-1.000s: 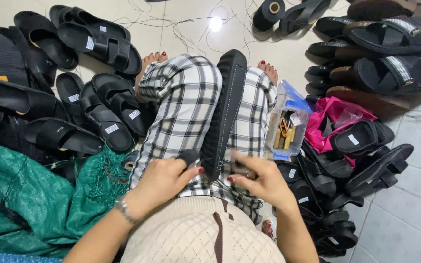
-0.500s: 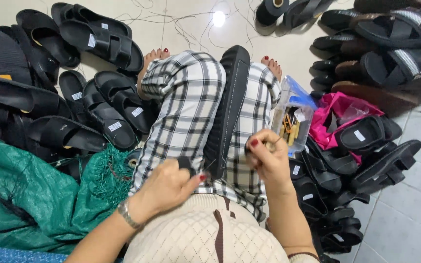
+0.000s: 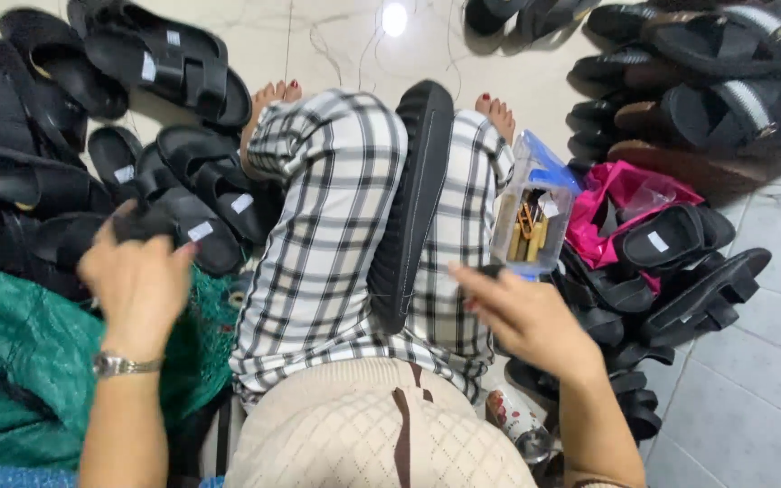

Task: Hand-sewing black sandals using a needle and thread while sitting on the floor.

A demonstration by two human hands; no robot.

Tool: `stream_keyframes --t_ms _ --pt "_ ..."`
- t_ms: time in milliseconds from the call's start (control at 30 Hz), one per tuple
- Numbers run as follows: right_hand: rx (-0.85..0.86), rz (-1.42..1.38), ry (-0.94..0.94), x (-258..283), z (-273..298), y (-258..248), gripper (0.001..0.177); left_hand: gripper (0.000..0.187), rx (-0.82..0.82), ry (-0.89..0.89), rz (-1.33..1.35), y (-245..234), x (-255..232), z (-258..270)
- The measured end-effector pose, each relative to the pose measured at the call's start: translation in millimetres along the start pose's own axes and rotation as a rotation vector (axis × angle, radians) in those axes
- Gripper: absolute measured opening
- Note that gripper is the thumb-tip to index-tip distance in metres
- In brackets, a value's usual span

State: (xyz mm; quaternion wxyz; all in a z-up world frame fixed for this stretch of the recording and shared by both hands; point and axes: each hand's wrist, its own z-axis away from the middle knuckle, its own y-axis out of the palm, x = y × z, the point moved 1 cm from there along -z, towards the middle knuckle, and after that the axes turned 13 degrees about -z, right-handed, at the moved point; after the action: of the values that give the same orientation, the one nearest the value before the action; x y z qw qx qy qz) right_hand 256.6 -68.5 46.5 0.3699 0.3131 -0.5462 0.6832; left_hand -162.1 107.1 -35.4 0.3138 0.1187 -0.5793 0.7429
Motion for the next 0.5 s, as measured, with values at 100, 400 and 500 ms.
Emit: stream_keyframes --t_ms 100,400,500 --pt "0.186 0.278 -0.202 15.3 -8.3 14.3 0.055 0.065 -0.233 0.276 0.902 -119.3 -34.4 2.6" --pt "0.216 0.293 -0.216 21.6 -20.4 14.1 0.048 0.131 -0.420 0.891 0.834 -112.8 -114.8 16.4" --pt "0.235 0.274 -0.230 23.4 -23.8 11.2 0.051 0.134 -0.424 0.897 0.818 -108.4 -119.6 14.8"
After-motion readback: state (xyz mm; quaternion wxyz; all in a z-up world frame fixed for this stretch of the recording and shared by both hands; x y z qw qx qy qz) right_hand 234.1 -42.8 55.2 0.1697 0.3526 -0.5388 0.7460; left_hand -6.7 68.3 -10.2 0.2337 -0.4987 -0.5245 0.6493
